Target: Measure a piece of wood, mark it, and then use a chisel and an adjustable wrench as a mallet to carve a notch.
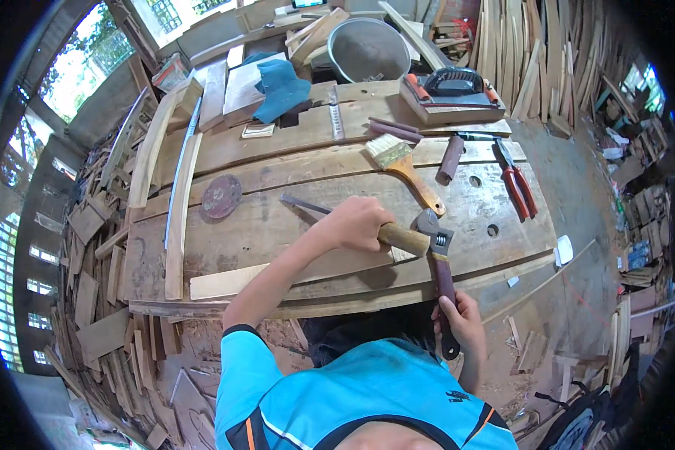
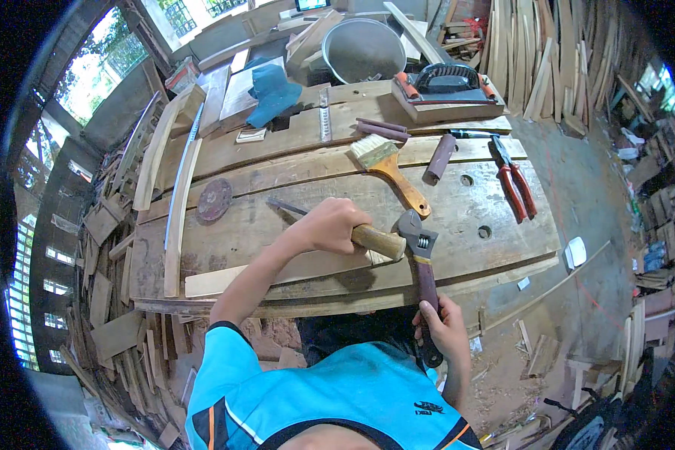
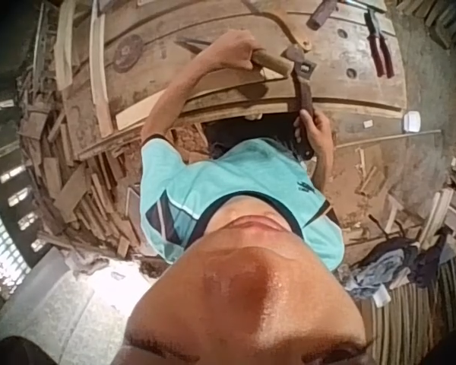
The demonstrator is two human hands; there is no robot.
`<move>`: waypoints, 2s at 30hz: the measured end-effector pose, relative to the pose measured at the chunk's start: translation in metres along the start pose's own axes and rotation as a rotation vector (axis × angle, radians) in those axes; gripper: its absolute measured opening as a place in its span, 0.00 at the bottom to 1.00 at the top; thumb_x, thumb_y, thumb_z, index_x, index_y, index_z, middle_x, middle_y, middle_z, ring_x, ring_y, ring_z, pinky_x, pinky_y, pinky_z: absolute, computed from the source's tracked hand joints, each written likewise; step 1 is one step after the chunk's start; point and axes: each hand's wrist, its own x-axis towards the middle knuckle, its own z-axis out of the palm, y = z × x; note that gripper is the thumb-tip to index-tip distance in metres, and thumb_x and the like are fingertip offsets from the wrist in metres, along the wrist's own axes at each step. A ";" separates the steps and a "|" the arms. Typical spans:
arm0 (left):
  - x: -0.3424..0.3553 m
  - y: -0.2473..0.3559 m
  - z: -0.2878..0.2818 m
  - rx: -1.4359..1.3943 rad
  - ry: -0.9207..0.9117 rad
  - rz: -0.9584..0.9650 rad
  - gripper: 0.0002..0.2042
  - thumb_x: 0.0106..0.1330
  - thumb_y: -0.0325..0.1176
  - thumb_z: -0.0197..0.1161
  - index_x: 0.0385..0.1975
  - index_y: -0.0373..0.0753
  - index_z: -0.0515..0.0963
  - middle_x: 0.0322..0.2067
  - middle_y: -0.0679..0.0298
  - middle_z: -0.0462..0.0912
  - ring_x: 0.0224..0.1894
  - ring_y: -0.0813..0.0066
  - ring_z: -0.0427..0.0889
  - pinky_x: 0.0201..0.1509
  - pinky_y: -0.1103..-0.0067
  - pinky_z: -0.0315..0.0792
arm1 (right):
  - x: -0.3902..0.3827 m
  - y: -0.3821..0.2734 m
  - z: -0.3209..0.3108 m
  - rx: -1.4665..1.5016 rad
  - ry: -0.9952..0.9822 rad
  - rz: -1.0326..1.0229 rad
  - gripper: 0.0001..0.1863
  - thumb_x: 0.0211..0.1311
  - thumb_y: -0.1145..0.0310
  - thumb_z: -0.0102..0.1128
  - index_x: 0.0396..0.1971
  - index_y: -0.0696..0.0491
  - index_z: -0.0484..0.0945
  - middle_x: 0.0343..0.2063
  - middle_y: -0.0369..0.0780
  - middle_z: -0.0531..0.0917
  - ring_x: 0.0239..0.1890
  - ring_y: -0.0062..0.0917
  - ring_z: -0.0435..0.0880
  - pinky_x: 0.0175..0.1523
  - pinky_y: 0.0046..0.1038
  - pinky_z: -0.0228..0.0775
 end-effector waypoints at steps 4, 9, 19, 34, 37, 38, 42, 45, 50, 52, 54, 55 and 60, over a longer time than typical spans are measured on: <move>0.002 0.003 0.001 0.030 0.010 -0.008 0.09 0.34 0.30 0.60 0.17 0.38 0.70 0.16 0.56 0.73 0.24 0.56 0.74 0.27 0.68 0.67 | -0.001 -0.001 -0.001 -0.006 0.013 0.007 0.09 0.60 0.65 0.47 0.31 0.56 0.66 0.17 0.37 0.74 0.13 0.17 0.72 0.16 0.18 0.64; 0.005 0.002 0.000 -0.016 0.028 0.002 0.10 0.33 0.31 0.61 0.18 0.38 0.71 0.16 0.56 0.73 0.25 0.56 0.74 0.27 0.67 0.67 | 0.003 0.002 -0.003 -0.006 0.017 -0.004 0.08 0.60 0.65 0.47 0.30 0.56 0.66 0.16 0.37 0.73 0.12 0.17 0.71 0.15 0.17 0.63; 0.021 -0.019 0.022 -0.125 -0.036 -0.045 0.12 0.34 0.35 0.62 0.21 0.38 0.78 0.20 0.55 0.77 0.25 0.62 0.76 0.29 0.70 0.68 | 0.026 0.026 -0.021 -0.216 0.114 -0.144 0.12 0.58 0.58 0.51 0.34 0.51 0.66 0.10 0.35 0.70 0.08 0.16 0.66 0.11 0.17 0.57; 0.014 -0.022 0.010 -0.042 0.024 0.054 0.20 0.39 0.46 0.67 0.29 0.40 0.76 0.25 0.56 0.77 0.32 0.57 0.75 0.34 0.69 0.67 | 0.029 0.008 -0.010 -0.335 0.124 -0.165 0.12 0.58 0.59 0.50 0.31 0.53 0.66 0.11 0.38 0.73 0.08 0.18 0.68 0.12 0.17 0.57; -0.008 -0.023 -0.001 -0.352 0.190 0.056 0.23 0.44 0.47 0.66 0.38 0.40 0.74 0.28 0.57 0.77 0.31 0.62 0.76 0.36 0.73 0.68 | 0.028 0.004 -0.008 -0.233 -0.011 -0.067 0.12 0.58 0.62 0.51 0.36 0.54 0.67 0.13 0.36 0.73 0.12 0.16 0.69 0.16 0.17 0.60; -0.009 -0.022 -0.009 -0.446 0.253 0.083 0.21 0.46 0.41 0.66 0.39 0.39 0.73 0.29 0.57 0.77 0.31 0.68 0.76 0.36 0.76 0.68 | 0.029 0.002 -0.007 -0.221 -0.022 -0.077 0.12 0.58 0.61 0.51 0.35 0.54 0.66 0.13 0.37 0.73 0.12 0.17 0.69 0.16 0.17 0.60; -0.020 0.003 -0.064 -0.744 0.842 0.146 0.13 0.53 0.34 0.62 0.34 0.38 0.69 0.20 0.66 0.70 0.18 0.80 0.68 0.20 0.82 0.63 | 0.021 -0.004 0.004 -0.128 0.012 -0.029 0.11 0.58 0.62 0.51 0.33 0.54 0.65 0.14 0.38 0.74 0.12 0.18 0.71 0.15 0.18 0.62; -0.025 0.030 -0.085 -1.258 1.116 0.239 0.09 0.54 0.27 0.58 0.32 0.42 0.65 0.18 0.67 0.66 0.11 0.85 0.60 0.11 0.85 0.53 | 0.017 -0.003 0.001 -0.139 -0.006 -0.025 0.11 0.58 0.62 0.51 0.32 0.53 0.65 0.15 0.39 0.75 0.12 0.18 0.72 0.16 0.18 0.62; -0.031 0.039 -0.053 -1.492 1.285 0.142 0.07 0.55 0.35 0.54 0.30 0.45 0.64 0.18 0.69 0.61 0.09 0.83 0.56 0.11 0.86 0.50 | 0.018 -0.003 0.000 -0.133 0.038 0.014 0.11 0.58 0.63 0.50 0.34 0.54 0.65 0.15 0.39 0.75 0.13 0.18 0.72 0.16 0.17 0.62; -0.048 0.044 -0.036 -1.486 1.450 0.094 0.06 0.55 0.36 0.52 0.27 0.45 0.64 0.16 0.70 0.61 0.09 0.83 0.56 0.10 0.85 0.49 | 0.020 -0.005 0.005 -0.122 0.009 -0.014 0.11 0.59 0.63 0.49 0.35 0.55 0.65 0.15 0.39 0.75 0.13 0.17 0.72 0.17 0.17 0.62; -0.064 0.041 -0.026 -1.463 1.483 0.183 0.06 0.54 0.36 0.52 0.26 0.45 0.64 0.16 0.69 0.62 0.09 0.83 0.56 0.10 0.84 0.50 | 0.022 -0.005 0.008 -0.110 0.049 0.011 0.11 0.59 0.63 0.49 0.35 0.55 0.65 0.15 0.39 0.75 0.13 0.17 0.71 0.16 0.17 0.62; -0.067 0.037 -0.021 -1.429 1.475 0.230 0.06 0.54 0.38 0.52 0.25 0.46 0.64 0.16 0.69 0.61 0.08 0.83 0.55 0.10 0.84 0.49 | 0.023 -0.004 0.008 -0.099 0.046 0.006 0.11 0.59 0.63 0.49 0.34 0.55 0.65 0.15 0.38 0.75 0.13 0.16 0.71 0.16 0.17 0.62; -0.072 0.032 -0.015 -1.431 1.613 0.086 0.06 0.54 0.39 0.51 0.22 0.47 0.64 0.15 0.71 0.60 0.09 0.83 0.53 0.11 0.85 0.48 | 0.023 -0.006 0.005 -0.087 0.025 0.015 0.11 0.59 0.63 0.50 0.34 0.55 0.65 0.15 0.38 0.76 0.13 0.16 0.72 0.16 0.17 0.62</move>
